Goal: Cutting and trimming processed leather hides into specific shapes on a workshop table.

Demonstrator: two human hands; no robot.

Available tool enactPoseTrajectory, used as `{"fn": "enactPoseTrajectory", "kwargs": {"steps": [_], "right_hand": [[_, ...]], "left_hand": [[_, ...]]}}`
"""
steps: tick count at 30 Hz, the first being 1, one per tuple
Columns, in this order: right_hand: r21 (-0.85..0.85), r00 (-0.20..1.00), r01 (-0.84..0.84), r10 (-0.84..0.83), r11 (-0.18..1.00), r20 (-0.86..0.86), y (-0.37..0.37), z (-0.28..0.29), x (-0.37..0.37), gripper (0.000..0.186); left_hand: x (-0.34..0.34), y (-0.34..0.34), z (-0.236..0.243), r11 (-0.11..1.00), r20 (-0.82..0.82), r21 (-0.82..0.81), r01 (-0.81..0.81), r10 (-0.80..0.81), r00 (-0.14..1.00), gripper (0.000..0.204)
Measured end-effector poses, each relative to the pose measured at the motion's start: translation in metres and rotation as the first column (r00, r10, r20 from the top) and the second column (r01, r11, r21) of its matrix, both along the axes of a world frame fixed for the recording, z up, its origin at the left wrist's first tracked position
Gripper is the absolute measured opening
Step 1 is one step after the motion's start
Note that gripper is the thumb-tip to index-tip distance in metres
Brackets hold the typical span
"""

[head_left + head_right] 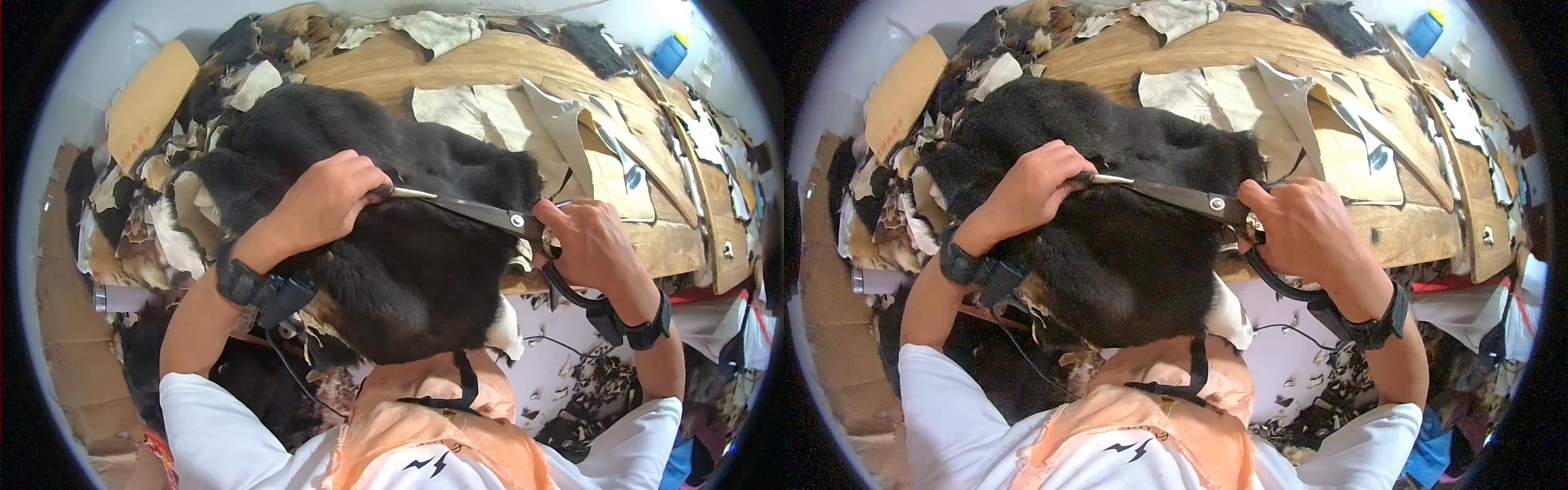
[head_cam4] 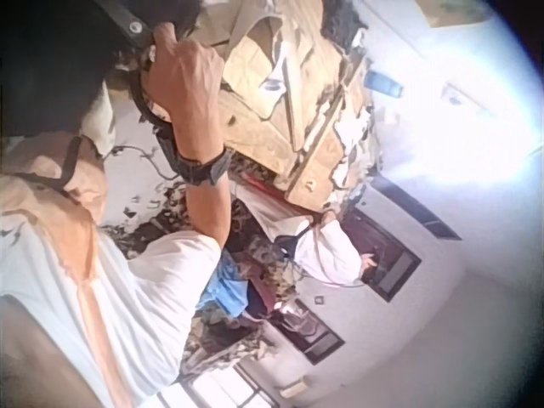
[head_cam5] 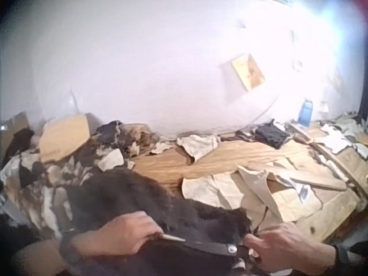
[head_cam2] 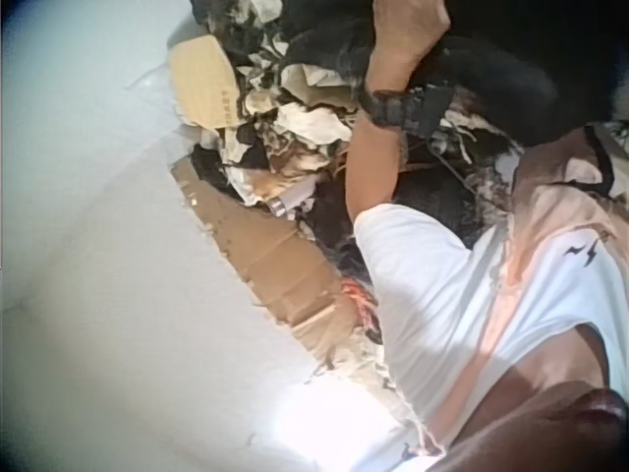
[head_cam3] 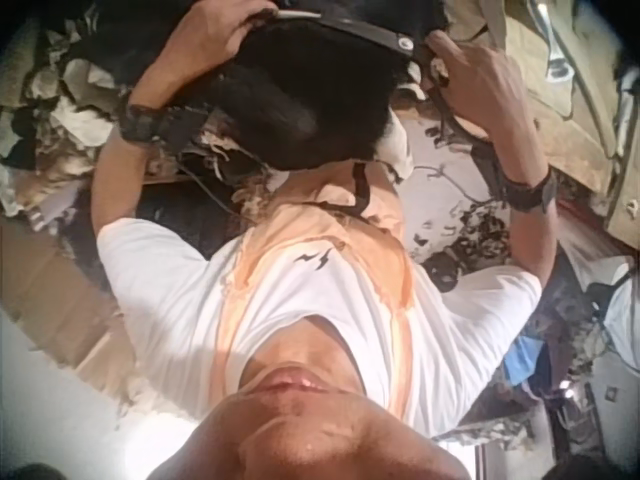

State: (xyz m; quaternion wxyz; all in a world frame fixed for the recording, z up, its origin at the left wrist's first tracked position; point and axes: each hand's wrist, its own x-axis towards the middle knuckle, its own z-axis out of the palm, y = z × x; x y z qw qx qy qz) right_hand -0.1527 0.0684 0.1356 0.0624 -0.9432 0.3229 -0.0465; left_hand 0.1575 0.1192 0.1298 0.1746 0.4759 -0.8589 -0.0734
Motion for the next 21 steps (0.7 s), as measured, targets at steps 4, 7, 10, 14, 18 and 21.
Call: {"fn": "enactPoseTrajectory", "kwargs": {"steps": [4,7,10,14,18,21], "right_hand": [[-0.111,0.999,-0.025,0.023,0.993,-0.025,0.0,0.007,0.008,0.038],[-0.171,0.999,-0.038,0.041,0.985,0.014,0.0,0.01,0.019,0.037],[-0.188,0.998,-0.067,0.065,0.98,-0.017,0.001,0.011,0.027,0.036],[-0.163,0.992,-0.048,0.029,0.985,-0.12,0.004,0.004,0.025,0.037],[-0.177,0.991,-0.011,-0.013,0.984,-0.131,0.01,0.001,0.023,0.04],[-0.174,0.996,-0.003,-0.012,0.985,-0.084,0.012,0.0,0.021,0.042]], "left_hand": [[0.003,-0.005,-0.001,0.997,-0.051,0.072,0.004,0.0,0.999,0.013],[0.003,-0.006,-0.001,0.992,-0.08,0.124,-0.011,0.021,0.997,0.017],[0.005,-0.007,-0.002,0.99,-0.111,0.138,-0.012,0.028,0.993,0.016],[0.005,-0.006,-0.001,0.988,-0.144,0.15,-0.028,0.05,0.988,0.012],[0.002,-0.005,0.002,0.974,-0.236,0.221,-0.051,0.104,0.966,0.014],[0.004,0.001,0.006,0.992,-0.155,0.121,-0.041,0.059,0.986,0.023]]}}
